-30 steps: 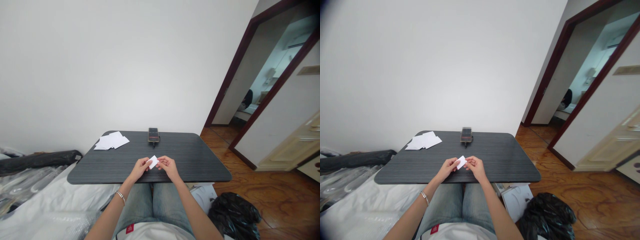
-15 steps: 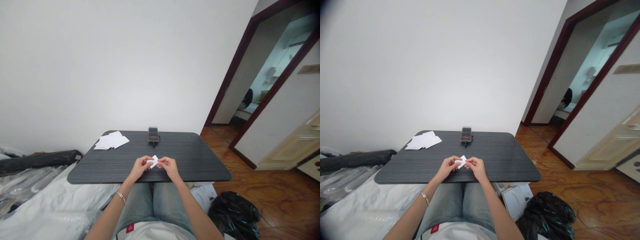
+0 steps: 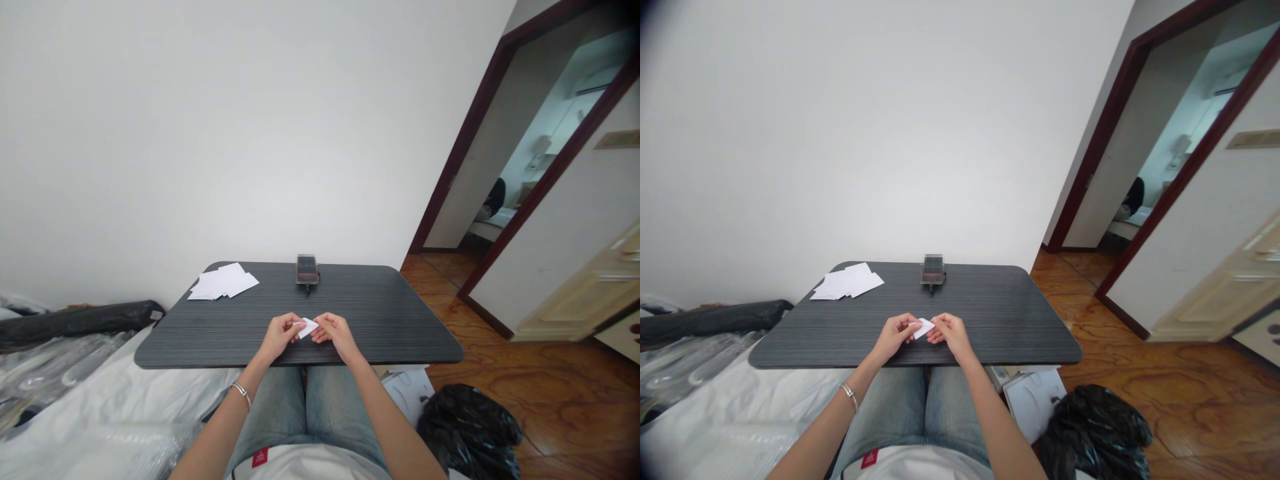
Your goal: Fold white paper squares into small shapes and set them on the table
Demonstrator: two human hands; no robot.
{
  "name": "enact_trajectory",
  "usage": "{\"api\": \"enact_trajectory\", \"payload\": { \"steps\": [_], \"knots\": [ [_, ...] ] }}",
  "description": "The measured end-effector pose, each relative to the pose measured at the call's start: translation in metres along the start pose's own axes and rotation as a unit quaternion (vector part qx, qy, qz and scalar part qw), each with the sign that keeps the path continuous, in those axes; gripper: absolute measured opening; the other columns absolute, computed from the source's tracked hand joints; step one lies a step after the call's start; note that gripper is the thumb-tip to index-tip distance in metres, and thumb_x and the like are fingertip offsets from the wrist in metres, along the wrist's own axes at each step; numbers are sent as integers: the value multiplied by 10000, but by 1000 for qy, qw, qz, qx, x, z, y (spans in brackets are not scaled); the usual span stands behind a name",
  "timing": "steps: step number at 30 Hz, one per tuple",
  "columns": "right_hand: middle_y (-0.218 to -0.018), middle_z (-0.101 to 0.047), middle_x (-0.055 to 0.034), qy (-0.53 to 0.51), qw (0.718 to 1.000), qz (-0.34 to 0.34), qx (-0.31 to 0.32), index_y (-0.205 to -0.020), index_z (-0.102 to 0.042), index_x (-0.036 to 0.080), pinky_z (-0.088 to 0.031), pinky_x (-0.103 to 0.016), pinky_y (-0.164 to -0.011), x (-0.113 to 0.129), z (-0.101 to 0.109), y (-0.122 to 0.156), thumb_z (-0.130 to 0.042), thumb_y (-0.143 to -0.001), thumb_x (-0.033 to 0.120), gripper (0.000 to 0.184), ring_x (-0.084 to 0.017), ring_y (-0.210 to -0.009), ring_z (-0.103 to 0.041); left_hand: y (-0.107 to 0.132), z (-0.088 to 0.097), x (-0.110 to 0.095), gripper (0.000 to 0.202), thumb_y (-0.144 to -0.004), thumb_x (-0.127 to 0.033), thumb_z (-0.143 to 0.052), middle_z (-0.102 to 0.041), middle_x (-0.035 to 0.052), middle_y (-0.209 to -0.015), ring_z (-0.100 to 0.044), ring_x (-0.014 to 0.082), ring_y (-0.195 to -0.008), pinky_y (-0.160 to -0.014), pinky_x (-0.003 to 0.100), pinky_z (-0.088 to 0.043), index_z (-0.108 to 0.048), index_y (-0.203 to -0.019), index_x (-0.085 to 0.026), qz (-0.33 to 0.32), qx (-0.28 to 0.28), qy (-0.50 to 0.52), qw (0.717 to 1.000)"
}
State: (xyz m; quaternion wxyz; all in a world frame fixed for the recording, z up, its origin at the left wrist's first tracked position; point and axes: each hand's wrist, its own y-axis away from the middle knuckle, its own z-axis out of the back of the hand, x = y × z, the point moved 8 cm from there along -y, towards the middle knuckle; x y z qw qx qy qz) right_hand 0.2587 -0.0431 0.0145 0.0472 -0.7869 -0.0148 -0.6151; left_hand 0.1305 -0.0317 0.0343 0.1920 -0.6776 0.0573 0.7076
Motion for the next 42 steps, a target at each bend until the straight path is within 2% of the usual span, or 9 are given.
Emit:
{"api": "enact_trajectory", "payload": {
  "steps": [4,9,17,25,31,38,42],
  "knots": [
    [-514,-643,-25,-1,1000,-18,-2,-719,-568,124,-458,-175,-382,-3,0,-1,-633,-643,425,317,-118,-410,-599,0,1,-1,241,-679,-341,-607,-516,-30,-477,-441,63,-416,-383,155,-333,-607,-711,-102,-5,-7,-10,1000],
    [-507,-641,-29,10,999,-37,34,-600,-561,114,-441,-154,-370,-3,-5,2,-631,-651,415,313,-102,-401,-589,0,1,-1,253,-691,-348,-593,-513,-27,-464,-438,64,-405,-378,158,-335,-620,-727,-99,-10,-5,-23,1000],
    [-573,-661,-37,-29,994,-81,64,-627,-601,110,-459,-140,-434,-4,-6,7,-670,-639,343,243,-80,-454,-597,2,-1,-3,255,-676,-346,-607,-510,-35,-457,-430,61,-387,-372,161,-339,-613,-741,-100,-3,-6,-11,1000],
    [-549,-653,-37,4,993,-94,65,-617,-588,107,-452,-152,-427,0,-7,16,-651,-648,383,284,-87,-444,-595,2,-3,-10,250,-662,-344,-625,-500,-45,-446,-411,49,-362,-358,157,-321,-601,-725,-103,1,-1,-2,1000],
    [-535,-643,-23,34,994,-72,78,-601,-571,118,-448,-157,-417,14,-8,21,-637,-656,396,291,-86,-430,-586,1,-7,-19,231,-670,-327,-621,-507,-41,-441,-405,43,-352,-355,151,-306,-605,-730,-105,-3,3,-25,1000],
    [-527,-637,-18,37,996,-43,65,-602,-564,121,-447,-170,-412,22,-10,23,-636,-650,408,299,-90,-421,-578,2,-9,-31,236,-668,-335,-620,-530,-33,-472,-406,42,-353,-350,151,-306,-598,-723,-106,0,14,-24,1000],
    [-503,-625,-10,59,997,-10,51,-610,-550,126,-449,-178,-393,31,-12,24,-622,-670,397,286,-97,-403,-573,4,-12,-37,249,-684,-319,-607,-519,-44,-483,-388,45,-363,-356,153,-296,-567,-815,-111,-2,26,-14,1000]
  ]
}}
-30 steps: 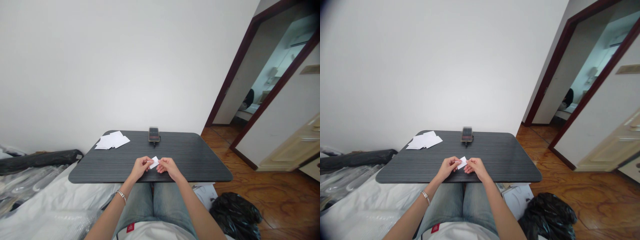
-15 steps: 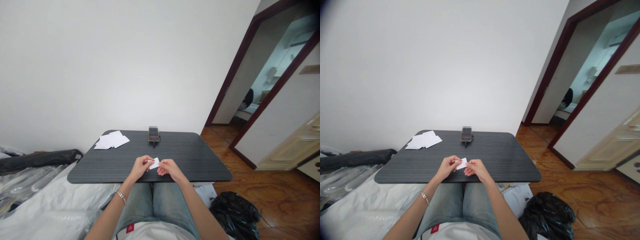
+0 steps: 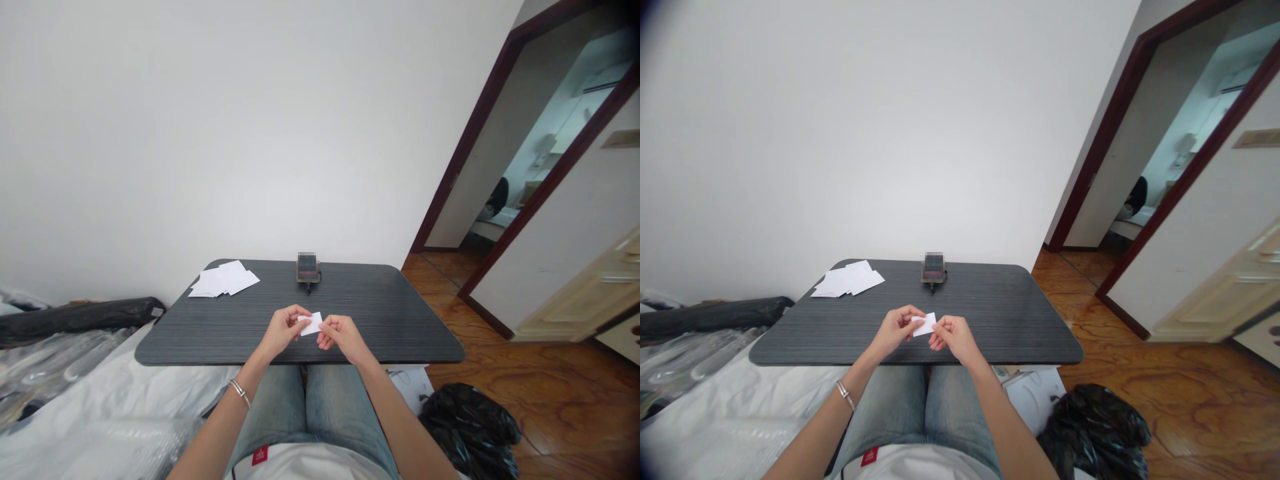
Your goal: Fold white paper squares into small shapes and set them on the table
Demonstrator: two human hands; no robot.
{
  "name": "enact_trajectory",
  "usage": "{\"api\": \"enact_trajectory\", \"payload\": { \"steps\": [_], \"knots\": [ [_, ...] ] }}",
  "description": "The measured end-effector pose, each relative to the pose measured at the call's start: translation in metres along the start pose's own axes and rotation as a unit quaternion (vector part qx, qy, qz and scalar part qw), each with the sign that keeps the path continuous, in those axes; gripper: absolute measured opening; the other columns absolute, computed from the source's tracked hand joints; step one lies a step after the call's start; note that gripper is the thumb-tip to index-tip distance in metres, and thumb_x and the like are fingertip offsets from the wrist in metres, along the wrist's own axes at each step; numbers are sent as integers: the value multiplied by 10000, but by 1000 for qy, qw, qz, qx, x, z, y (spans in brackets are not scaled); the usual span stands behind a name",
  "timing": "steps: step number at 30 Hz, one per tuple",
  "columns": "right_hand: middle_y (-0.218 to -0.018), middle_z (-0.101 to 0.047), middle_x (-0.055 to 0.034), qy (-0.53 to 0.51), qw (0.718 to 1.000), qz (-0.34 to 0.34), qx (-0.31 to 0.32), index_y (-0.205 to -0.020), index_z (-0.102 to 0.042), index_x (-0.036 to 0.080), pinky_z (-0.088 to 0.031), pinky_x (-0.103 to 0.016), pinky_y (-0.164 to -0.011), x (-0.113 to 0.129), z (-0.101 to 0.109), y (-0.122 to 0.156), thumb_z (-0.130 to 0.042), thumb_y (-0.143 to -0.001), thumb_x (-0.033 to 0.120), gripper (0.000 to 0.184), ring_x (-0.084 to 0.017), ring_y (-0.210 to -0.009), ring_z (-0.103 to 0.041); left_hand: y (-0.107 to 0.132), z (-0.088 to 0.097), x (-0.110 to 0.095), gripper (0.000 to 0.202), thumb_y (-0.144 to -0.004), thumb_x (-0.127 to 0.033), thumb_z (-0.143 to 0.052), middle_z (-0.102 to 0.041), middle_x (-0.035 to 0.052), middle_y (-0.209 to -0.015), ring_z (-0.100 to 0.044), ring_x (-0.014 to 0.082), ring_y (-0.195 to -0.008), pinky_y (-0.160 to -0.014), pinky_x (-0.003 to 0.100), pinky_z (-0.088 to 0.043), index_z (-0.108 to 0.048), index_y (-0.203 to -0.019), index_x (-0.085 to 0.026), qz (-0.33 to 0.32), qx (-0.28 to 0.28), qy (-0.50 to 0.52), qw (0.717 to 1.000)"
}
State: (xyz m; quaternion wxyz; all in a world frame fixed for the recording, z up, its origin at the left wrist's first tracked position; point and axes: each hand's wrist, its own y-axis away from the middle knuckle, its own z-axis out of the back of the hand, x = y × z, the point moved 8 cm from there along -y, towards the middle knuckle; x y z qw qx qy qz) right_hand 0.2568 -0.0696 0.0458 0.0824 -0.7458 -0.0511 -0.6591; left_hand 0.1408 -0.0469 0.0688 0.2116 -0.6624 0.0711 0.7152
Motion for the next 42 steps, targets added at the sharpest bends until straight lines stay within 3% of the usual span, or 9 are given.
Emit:
{"api": "enact_trajectory", "payload": {
  "steps": [3,7,16,23,27,32,42],
  "knots": [
    [-490,-616,-1,26,999,32,-11,-613,-547,134,-457,-193,-392,10,-2,3,-606,-682,397,278,-101,-389,-565,1,-3,-4,320,-658,-296,-636,-529,-51,-514,-396,52,-388,-373,155,-280,-532,-910,-127,0,-4,4,1000],
    [-498,-617,-3,41,997,61,-28,-611,-558,137,-459,-196,-395,20,-3,7,-603,-686,393,271,-105,-402,-568,3,-6,-11,227,-636,-290,-649,-552,-20,-582,-464,79,-483,-457,180,-336,-547,-744,-119,-10,-18,1,1000],
    [-547,-639,-14,-15,999,42,-9,-646,-569,142,-473,-199,-418,22,-5,11,-593,-706,368,234,-113,-444,-592,7,-7,-33,187,-631,-251,-648,-566,-13,-598,-499,102,-527,-513,202,-364,-548,-720,-121,-24,-29,12,999],
    [-506,-603,9,35,995,85,-32,-620,-531,155,-458,-199,-407,36,-7,17,-576,-722,350,224,-95,-405,-548,6,-8,-28,199,-612,-286,-650,-515,-42,-531,-434,76,-464,-461,186,-312,-543,-662,-126,-2,-36,13,999],
    [-515,-594,10,73,992,101,-32,-630,-527,158,-456,-198,-421,40,-10,20,-558,-741,320,199,-95,-424,-548,5,-9,-20,238,-618,-330,-630,-451,-55,-449,-360,60,-407,-414,181,-251,-531,-563,-122,30,-7,-21,999],
    [-504,-582,17,83,991,97,-27,-626,-516,156,-444,-183,-406,34,-8,18,-543,-751,304,196,-86,-410,-536,4,-7,-23,283,-647,-343,-604,-415,-59,-422,-327,54,-408,-408,177,-213,-513,-509,-114,14,30,-75,997],
    [-514,-602,15,62,995,79,-4,-626,-534,146,-443,-181,-413,30,-1,14,-549,-749,292,192,-84,-409,-545,7,-13,-29,304,-770,-355,-485,-517,-3,-553,-428,94,-514,-507,199,-349,-588,-639,-101,7,145,-18,989]
  ]
}}
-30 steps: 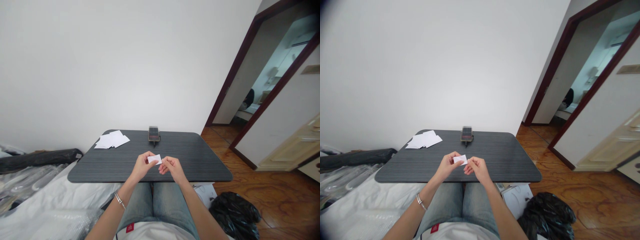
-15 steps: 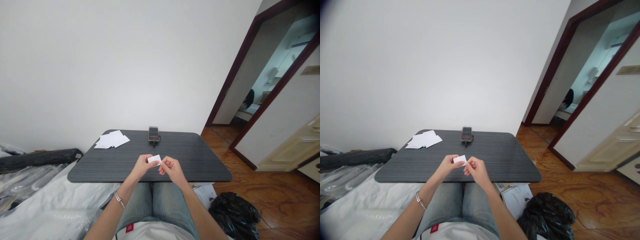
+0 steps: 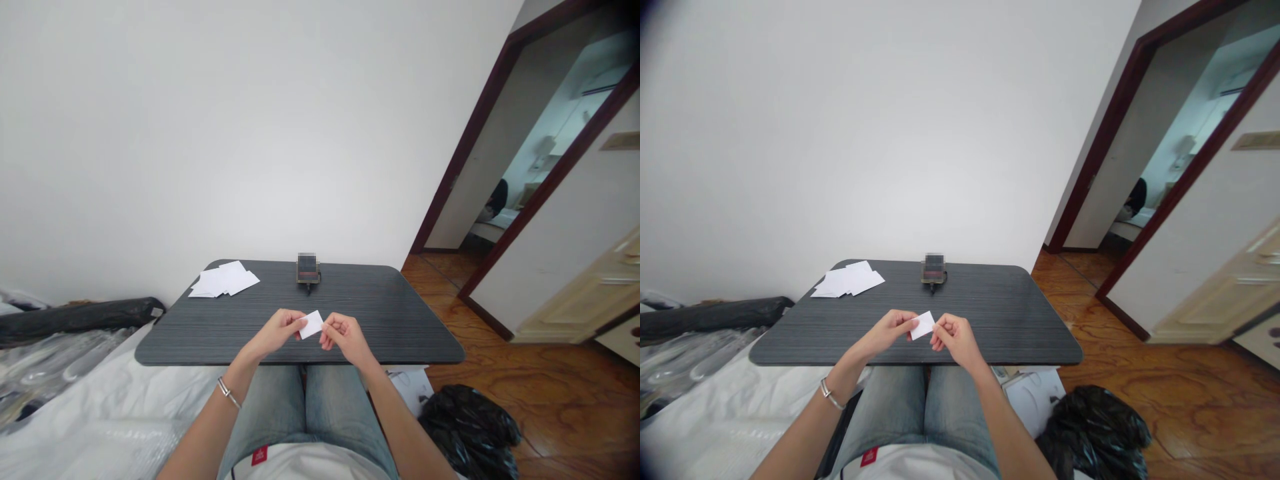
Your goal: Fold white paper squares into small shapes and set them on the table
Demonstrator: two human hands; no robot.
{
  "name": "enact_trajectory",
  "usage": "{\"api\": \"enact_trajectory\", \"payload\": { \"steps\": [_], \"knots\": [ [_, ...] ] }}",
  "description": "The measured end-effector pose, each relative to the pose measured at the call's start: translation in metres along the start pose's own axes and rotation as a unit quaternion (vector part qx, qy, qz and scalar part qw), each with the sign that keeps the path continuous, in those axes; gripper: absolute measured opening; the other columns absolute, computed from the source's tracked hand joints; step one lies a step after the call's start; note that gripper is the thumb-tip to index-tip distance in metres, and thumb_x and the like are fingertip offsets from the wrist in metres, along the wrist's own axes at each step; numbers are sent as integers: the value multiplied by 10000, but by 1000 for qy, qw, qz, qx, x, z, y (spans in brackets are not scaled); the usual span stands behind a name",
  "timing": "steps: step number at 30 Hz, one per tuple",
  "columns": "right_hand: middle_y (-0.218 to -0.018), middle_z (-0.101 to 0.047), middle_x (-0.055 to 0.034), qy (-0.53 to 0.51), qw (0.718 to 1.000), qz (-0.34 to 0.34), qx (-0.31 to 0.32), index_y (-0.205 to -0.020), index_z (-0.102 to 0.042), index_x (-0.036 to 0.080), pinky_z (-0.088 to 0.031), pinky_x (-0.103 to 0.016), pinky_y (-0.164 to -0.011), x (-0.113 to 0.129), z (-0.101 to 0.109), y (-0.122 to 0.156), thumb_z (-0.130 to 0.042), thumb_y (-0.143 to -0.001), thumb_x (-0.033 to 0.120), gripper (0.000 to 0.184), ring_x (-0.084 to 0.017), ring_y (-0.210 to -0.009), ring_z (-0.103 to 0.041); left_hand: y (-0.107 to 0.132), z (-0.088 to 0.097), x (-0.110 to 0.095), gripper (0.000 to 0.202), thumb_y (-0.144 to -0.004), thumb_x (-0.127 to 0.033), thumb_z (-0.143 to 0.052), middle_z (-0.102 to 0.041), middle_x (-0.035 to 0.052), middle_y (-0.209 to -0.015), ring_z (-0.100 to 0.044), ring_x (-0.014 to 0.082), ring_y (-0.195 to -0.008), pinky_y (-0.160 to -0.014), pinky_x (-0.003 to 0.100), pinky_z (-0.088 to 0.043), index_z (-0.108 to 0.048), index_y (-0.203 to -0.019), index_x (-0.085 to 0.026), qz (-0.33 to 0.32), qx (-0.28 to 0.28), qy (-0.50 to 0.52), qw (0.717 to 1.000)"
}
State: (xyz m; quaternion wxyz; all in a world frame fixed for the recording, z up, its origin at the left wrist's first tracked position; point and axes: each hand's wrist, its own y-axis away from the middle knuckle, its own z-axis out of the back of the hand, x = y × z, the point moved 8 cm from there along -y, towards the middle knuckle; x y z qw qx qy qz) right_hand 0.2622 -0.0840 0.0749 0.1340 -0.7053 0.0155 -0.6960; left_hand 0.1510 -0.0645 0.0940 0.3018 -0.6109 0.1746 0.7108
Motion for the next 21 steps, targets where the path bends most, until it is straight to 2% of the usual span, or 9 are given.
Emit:
{"api": "enact_trajectory", "payload": {
  "steps": [5,10,12,14,17,21],
  "knots": [
    [-520,-604,13,-11,1000,-8,8,-642,-548,139,-437,-178,-407,-4,0,1,-549,-751,297,192,-81,-405,-543,1,-2,1,308,-789,-349,-461,-533,11,-586,-445,104,-537,-523,208,-373,-591,-652,-105,-1,25,28,999],
    [-506,-595,20,-8,1000,-4,1,-639,-546,139,-426,-172,-397,-8,0,2,-552,-750,299,194,-76,-394,-532,2,-1,1,338,-802,-368,-418,-553,26,-613,-469,118,-553,-516,219,-388,-614,-720,-106,9,4,67,998],
    [-497,-593,21,-5,1000,-1,-2,-631,-545,140,-420,-169,-389,-9,0,1,-559,-745,299,197,-76,-388,-527,2,1,2,349,-807,-378,-407,-549,20,-602,-465,116,-544,-499,212,-373,-616,-725,-111,11,-10,51,999],
    [-491,-594,20,-11,1000,0,-10,-627,-548,140,-419,-168,-383,-9,0,1,-571,-736,304,198,-77,-383,-527,1,5,1,307,-778,-370,-476,-531,4,-574,-451,106,-531,-495,204,-352,-608,-666,-117,-4,-39,-1,999],
    [-508,-612,11,-47,998,-4,-39,-642,-561,141,-429,-171,-386,-9,2,-1,-586,-721,324,201,-85,-395,-546,1,15,-4,243,-723,-324,-575,-534,4,-598,-455,105,-562,-531,208,-344,-610,-597,-120,-59,-118,-88,987],
    [-628,-670,-21,-118,991,-23,-52,-790,-588,162,-460,-188,-423,-12,1,0,-613,-699,340,202,-110,-472,-600,3,24,-5,162,-693,-287,-620,-543,14,-629,-459,110,-567,-514,212,-334,-665,-643,-140,-103,-204,-124,966]
  ]
}}
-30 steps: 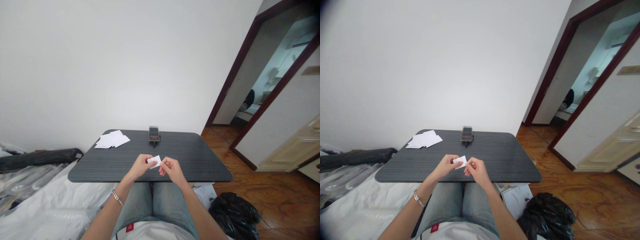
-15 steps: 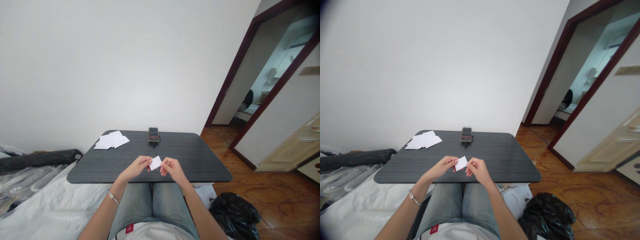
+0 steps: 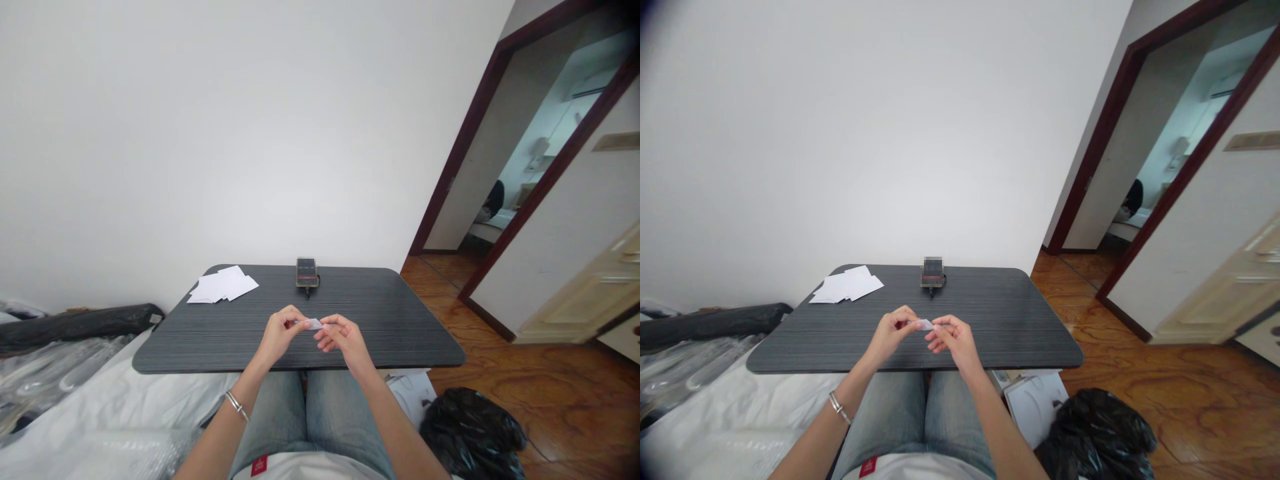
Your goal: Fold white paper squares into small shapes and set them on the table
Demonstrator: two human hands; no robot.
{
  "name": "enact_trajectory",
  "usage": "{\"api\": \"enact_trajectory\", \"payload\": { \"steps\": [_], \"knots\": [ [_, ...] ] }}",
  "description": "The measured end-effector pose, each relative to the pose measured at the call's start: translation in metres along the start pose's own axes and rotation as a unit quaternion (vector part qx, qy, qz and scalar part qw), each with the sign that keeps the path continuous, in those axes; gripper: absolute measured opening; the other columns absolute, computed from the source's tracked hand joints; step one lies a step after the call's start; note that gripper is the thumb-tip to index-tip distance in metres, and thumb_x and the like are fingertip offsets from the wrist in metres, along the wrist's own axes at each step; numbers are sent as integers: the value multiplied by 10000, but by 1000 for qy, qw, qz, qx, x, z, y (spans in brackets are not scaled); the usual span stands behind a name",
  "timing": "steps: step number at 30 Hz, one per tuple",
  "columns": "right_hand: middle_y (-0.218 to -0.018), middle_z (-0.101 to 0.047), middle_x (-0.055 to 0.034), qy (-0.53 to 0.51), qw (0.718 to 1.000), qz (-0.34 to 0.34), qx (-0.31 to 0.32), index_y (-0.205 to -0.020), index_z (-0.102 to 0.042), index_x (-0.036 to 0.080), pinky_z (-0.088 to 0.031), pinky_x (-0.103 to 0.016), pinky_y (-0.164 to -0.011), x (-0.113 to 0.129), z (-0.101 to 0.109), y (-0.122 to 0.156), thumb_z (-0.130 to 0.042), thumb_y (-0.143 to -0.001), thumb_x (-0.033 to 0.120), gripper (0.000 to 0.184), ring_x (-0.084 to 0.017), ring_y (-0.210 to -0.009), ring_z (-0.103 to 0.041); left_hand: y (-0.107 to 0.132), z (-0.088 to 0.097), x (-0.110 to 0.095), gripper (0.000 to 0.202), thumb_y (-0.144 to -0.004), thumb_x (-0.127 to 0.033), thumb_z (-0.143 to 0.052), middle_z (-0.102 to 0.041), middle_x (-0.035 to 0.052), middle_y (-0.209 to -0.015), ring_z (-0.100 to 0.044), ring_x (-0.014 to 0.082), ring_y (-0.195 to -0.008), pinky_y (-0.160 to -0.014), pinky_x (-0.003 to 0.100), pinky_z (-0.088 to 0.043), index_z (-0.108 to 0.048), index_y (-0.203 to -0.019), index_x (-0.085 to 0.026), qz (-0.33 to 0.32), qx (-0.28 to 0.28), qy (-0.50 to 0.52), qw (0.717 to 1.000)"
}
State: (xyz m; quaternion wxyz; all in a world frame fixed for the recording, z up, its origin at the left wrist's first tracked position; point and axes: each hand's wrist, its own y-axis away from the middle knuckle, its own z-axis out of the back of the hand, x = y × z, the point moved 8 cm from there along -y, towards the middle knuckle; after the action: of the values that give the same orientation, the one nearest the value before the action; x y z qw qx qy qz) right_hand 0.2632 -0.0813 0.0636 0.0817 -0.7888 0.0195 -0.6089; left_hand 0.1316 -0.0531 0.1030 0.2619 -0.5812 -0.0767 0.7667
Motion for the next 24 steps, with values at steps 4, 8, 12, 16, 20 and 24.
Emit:
{"api": "enact_trajectory", "payload": {
  "steps": [4,8,12,16,20,24],
  "knots": [
    [-708,-686,-47,-16,1000,10,-13,-763,-622,155,-483,-199,-485,1,0,2,-642,-679,315,182,-141,-612,-634,3,-1,-2,76,-672,-229,-641,-584,43,-749,-531,144,-683,-572,227,-392,-681,-672,-165,-16,-13,27,999],
    [-650,-675,-29,-4,998,40,-51,-703,-642,154,-491,-208,-492,4,6,2,-649,-670,298,148,-144,-619,-623,7,-6,-5,86,-691,-187,-602,-575,75,-941,-556,187,-848,-689,277,-448,-680,-727,-178,-14,7,71,997],
    [-649,-670,-28,33,995,73,-64,-705,-644,153,-501,-228,-495,7,8,3,-645,-672,286,137,-148,-606,-614,10,-4,-1,157,-732,-197,-536,-496,93,-1163,-526,212,-976,-792,317,-439,-650,-837,-171,13,-21,169,985],
    [-620,-654,-25,72,992,91,-50,-711,-645,156,-510,-248,-506,7,5,6,-627,-688,296,143,-148,-583,-603,12,-9,11,190,-716,-242,-572,-628,69,-879,-584,169,-769,-666,269,-465,-598,-875,-140,85,-27,245,965],
    [-653,-632,-18,89,990,103,-22,-745,-639,175,-512,-254,-526,7,-1,9,-614,-698,268,107,-142,-587,-585,12,-13,13,220,-644,-228,-655,-631,30,-719,-577,130,-639,-589,227,-448,-568,-818,-125,107,-30,252,961],
    [-771,-605,-32,146,978,152,-8,-832,-635,207,-511,-248,-540,14,-3,13,-600,-697,217,139,-165,-702,-574,13,-14,12,216,-630,-239,-667,-629,25,-689,-576,126,-608,-561,222,-440,-561,-778,-125,113,-26,243,963]
  ]
}}
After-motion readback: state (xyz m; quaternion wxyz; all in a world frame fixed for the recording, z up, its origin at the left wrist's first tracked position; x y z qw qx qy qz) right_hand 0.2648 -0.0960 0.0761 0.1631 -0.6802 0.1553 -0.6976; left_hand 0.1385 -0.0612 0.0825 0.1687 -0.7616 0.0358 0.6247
